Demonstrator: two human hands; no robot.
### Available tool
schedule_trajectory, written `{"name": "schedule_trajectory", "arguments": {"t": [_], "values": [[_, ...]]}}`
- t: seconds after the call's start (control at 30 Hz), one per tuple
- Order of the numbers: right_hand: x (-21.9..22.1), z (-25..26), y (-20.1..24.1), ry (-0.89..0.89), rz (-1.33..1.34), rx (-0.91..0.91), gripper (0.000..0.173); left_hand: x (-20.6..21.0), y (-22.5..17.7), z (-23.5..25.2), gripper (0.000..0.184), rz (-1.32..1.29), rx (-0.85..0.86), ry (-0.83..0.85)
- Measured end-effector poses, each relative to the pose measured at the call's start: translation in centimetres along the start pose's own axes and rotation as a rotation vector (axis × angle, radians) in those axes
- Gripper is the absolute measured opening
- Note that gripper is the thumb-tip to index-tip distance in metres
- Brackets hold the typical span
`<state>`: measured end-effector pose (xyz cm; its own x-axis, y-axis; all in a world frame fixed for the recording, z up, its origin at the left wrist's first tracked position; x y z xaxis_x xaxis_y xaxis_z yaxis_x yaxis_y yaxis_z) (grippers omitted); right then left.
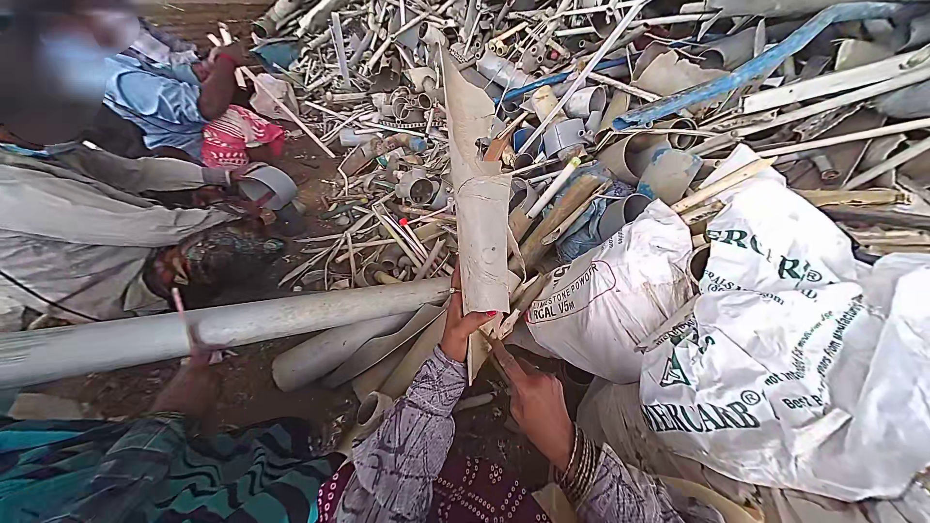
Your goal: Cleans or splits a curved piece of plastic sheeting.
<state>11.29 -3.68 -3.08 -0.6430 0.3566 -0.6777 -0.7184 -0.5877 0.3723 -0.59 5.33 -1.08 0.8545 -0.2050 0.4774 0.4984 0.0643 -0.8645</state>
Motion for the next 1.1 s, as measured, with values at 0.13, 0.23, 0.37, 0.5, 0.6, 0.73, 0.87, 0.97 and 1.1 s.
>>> {"name": "schedule_trajectory", "arguments": {"t": [0.13, 0.23, 0.37, 0.5, 0.6, 0.73, 0.87, 0.97, 1.1], "values": [[-0.5, 1.0, -0.6, 0.016, -0.033, 0.092, 0.054, 1.2, 0.4, -0.6, 0.113, 0.042, -0.022, -0.006], [-0.1, 0.3, 0.3, 0.027, -0.051, 0.044, 0.059, 1.1, -0.1, -0.5, 0.114, 0.084, -0.031, 0.013], [-0.6, 1.0, -0.8, 0.156, -0.120, 0.146, 0.062, 1.1, 0.4, -0.4, 0.111, 0.092, -0.060, -0.023], [-0.2, 0.8, -0.4, 0.141, -0.203, 0.076, 0.067, 0.5, -0.4, -0.1, 0.107, 0.102, -0.155, -0.078], [-0.9, 2.6, -1.9, 0.288, -0.201, 0.224, 0.059, 1.7, -0.1, -0.9, 0.099, 0.181, -0.217, -0.098], [-0.4, 0.8, -0.3, 0.226, -0.235, 0.134, 0.060, 1.4, 0.2, -0.7, 0.091, 0.175, -0.310, -0.060], [-0.8, 1.3, 0.1, 0.614, -0.222, 0.286, 0.067, 0.8, 0.3, -0.4, 0.079, 0.156, -0.377, -0.138], [0.0, 2.5, -1.3, 0.571, -0.256, 0.328, 0.061, 1.4, -0.1, -1.0, 0.075, 0.265, -0.404, -0.138], [-0.3, 1.3, 0.9, 0.601, -0.282, 0.313, 0.061, 1.3, 0.3, -1.0, 0.075, 0.199, -0.482, -0.134]]}}
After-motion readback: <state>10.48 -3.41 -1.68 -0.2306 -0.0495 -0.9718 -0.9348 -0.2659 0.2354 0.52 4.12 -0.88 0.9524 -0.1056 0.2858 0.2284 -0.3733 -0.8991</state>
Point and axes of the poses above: each hand's wrist, its own z-axis towards the middle knuckle, its own x-axis out of the palm, y = z × x, the point moved 4 cm from there along z, towards the middle knuckle, and after that the axes turned 7 degrees about -x, right-handed, at the moved point
